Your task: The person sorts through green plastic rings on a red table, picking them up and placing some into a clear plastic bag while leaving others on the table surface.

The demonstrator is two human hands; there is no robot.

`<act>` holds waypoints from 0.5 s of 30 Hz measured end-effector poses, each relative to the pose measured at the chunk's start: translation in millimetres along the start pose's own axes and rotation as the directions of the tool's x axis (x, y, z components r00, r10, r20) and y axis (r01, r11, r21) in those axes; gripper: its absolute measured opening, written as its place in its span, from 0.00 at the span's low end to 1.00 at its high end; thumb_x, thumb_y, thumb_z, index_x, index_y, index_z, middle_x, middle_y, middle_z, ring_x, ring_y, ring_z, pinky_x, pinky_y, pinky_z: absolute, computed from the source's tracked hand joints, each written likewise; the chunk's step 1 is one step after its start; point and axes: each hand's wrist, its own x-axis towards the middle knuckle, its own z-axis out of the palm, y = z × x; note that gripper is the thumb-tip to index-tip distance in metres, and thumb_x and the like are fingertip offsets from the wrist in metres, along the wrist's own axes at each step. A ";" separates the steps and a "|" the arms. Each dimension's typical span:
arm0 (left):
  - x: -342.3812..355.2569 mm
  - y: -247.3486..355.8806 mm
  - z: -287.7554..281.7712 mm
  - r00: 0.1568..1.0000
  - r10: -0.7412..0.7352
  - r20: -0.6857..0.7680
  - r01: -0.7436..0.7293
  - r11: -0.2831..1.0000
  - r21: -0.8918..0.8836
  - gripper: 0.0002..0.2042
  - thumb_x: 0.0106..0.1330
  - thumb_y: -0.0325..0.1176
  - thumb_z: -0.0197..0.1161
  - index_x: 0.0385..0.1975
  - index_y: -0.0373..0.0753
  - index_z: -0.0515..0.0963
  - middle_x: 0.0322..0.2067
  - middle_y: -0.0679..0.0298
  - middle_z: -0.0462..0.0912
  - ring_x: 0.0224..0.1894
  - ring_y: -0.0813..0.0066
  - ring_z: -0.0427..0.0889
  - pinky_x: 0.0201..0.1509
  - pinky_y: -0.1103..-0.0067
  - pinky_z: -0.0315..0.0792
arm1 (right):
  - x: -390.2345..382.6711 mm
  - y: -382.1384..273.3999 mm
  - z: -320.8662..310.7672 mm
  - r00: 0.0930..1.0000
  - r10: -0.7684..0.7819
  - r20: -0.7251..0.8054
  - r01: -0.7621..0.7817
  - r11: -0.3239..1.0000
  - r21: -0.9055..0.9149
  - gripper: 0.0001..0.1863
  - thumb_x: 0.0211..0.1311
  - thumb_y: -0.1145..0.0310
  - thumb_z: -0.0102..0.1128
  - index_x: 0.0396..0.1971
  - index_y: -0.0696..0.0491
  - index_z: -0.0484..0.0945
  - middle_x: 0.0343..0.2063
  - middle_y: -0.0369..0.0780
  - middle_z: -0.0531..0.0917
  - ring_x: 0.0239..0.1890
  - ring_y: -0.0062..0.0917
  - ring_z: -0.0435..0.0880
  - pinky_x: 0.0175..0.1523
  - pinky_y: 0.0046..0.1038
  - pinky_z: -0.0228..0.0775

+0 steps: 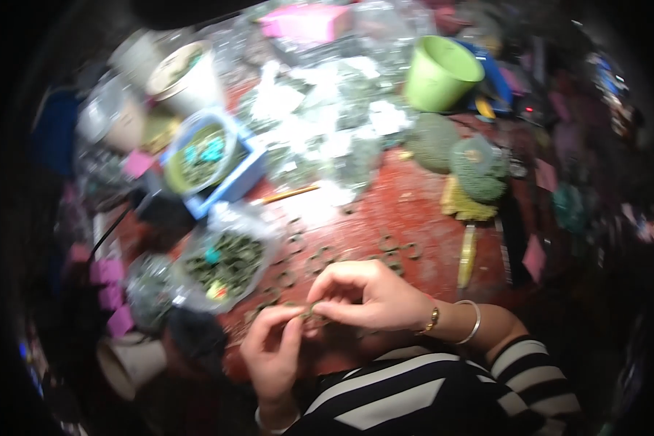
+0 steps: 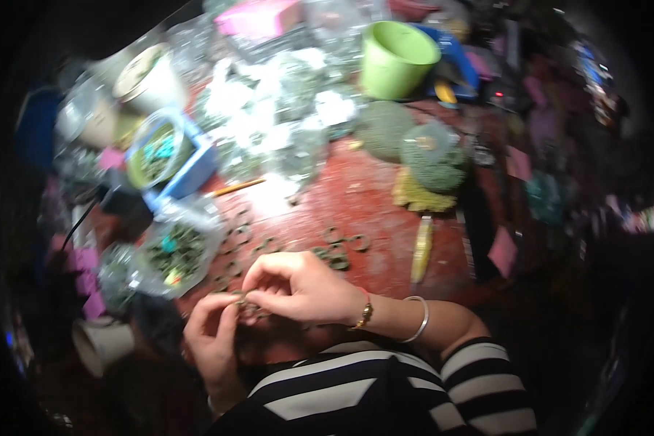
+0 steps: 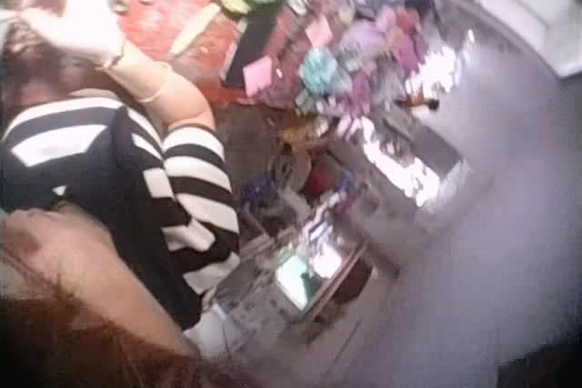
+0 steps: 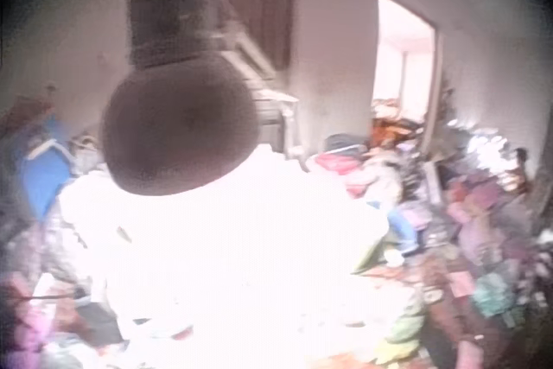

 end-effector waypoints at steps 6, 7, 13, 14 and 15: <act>-0.8 -2.6 -0.7 0.963 -0.217 -0.162 0.209 0.976 -0.063 0.01 0.70 0.20 0.61 0.38 0.33 0.77 0.27 0.64 0.81 0.23 0.84 0.78 0.26 0.88 0.73 | -65.2 9.5 -59.3 0.855 -0.292 -0.428 -0.036 0.791 -0.611 0.05 0.61 0.74 0.68 0.37 0.56 0.84 0.30 0.37 0.81 0.25 0.16 0.79 0.28 0.19 0.70; 2.3 -2.1 -0.8 0.964 -0.213 -0.162 0.209 0.977 -0.043 0.01 0.70 0.21 0.62 0.38 0.34 0.77 0.26 0.65 0.81 0.22 0.85 0.78 0.26 0.88 0.73 | -78.6 10.2 -68.2 0.801 -0.328 -0.501 -0.127 0.726 -0.676 0.05 0.60 0.75 0.69 0.35 0.56 0.84 0.30 0.37 0.81 0.24 0.16 0.79 0.27 0.18 0.70; 10.9 2.0 9.7 0.977 -0.179 -0.114 0.179 0.984 -0.015 0.01 0.70 0.22 0.62 0.37 0.35 0.77 0.26 0.65 0.81 0.22 0.86 0.77 0.25 0.89 0.72 | -140.0 25.0 -113.3 0.588 -0.295 -0.753 -0.488 0.613 -0.622 0.03 0.60 0.78 0.68 0.33 0.58 0.83 0.30 0.38 0.79 0.22 0.18 0.77 0.26 0.22 0.69; 11.1 1.2 12.2 0.979 -0.181 -0.097 0.181 0.984 -0.009 0.01 0.71 0.23 0.61 0.37 0.35 0.77 0.26 0.66 0.79 0.23 0.86 0.76 0.25 0.88 0.70 | -138.4 25.9 -113.1 0.543 -0.410 -0.733 -0.521 0.520 -0.677 0.05 0.60 0.78 0.68 0.36 0.57 0.83 0.32 0.39 0.79 0.24 0.21 0.79 0.27 0.23 0.71; 10.7 0.2 14.6 0.980 -0.182 -0.084 0.183 0.983 -0.001 0.01 0.72 0.24 0.60 0.37 0.35 0.76 0.25 0.68 0.77 0.24 0.85 0.74 0.26 0.88 0.69 | -134.9 27.7 -111.5 0.501 -0.519 -0.693 -0.555 0.422 -0.717 0.07 0.60 0.79 0.67 0.38 0.57 0.82 0.35 0.41 0.79 0.25 0.23 0.80 0.28 0.24 0.72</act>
